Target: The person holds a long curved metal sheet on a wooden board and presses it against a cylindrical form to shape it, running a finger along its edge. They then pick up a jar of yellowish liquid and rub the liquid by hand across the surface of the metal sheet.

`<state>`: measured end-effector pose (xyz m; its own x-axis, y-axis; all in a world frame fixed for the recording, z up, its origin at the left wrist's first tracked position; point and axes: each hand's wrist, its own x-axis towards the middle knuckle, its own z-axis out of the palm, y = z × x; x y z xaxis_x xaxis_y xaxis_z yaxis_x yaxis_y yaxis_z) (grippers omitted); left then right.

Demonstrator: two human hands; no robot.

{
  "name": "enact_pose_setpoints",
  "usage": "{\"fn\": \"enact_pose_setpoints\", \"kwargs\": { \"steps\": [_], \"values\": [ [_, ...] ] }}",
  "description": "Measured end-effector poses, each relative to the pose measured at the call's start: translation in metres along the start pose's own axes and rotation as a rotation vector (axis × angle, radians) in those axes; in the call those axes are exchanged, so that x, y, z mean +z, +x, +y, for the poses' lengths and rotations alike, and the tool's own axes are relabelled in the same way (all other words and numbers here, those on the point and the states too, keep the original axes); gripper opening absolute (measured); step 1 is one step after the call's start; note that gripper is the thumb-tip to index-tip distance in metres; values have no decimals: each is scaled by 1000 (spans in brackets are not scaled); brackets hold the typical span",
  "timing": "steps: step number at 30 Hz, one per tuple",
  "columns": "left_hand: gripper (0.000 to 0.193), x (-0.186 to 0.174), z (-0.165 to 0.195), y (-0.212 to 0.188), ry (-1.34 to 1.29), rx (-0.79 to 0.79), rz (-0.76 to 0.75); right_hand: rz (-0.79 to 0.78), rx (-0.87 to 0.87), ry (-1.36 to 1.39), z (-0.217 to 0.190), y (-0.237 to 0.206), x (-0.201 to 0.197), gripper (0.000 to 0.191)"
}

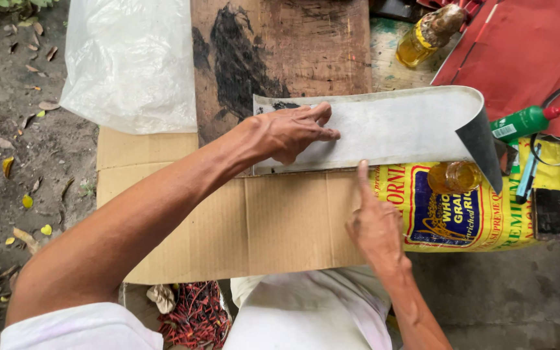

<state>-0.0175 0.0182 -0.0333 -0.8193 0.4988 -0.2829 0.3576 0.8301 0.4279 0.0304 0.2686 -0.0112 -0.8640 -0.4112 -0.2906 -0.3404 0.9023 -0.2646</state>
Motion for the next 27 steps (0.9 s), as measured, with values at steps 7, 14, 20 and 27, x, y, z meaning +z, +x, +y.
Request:
{"fn": "enact_pose_setpoints", "kwargs": {
  "steps": [7, 14, 20, 27],
  "values": [
    [98, 3, -7, -2, 34, 49, 28, 35, -132, -67, 4, 3, 24, 98],
    [97, 3, -1, 0, 50, -9, -8, 44, -139, -89, 16, 7, 16, 97],
    [97, 0, -1, -1, 35, 29, 73, -21, -73, -89, -5, 9, 13, 107],
    [102, -2, 4, 3, -15, -64, -27, 1, -344, 15, -68, -4, 64, 109]
  ]
}}
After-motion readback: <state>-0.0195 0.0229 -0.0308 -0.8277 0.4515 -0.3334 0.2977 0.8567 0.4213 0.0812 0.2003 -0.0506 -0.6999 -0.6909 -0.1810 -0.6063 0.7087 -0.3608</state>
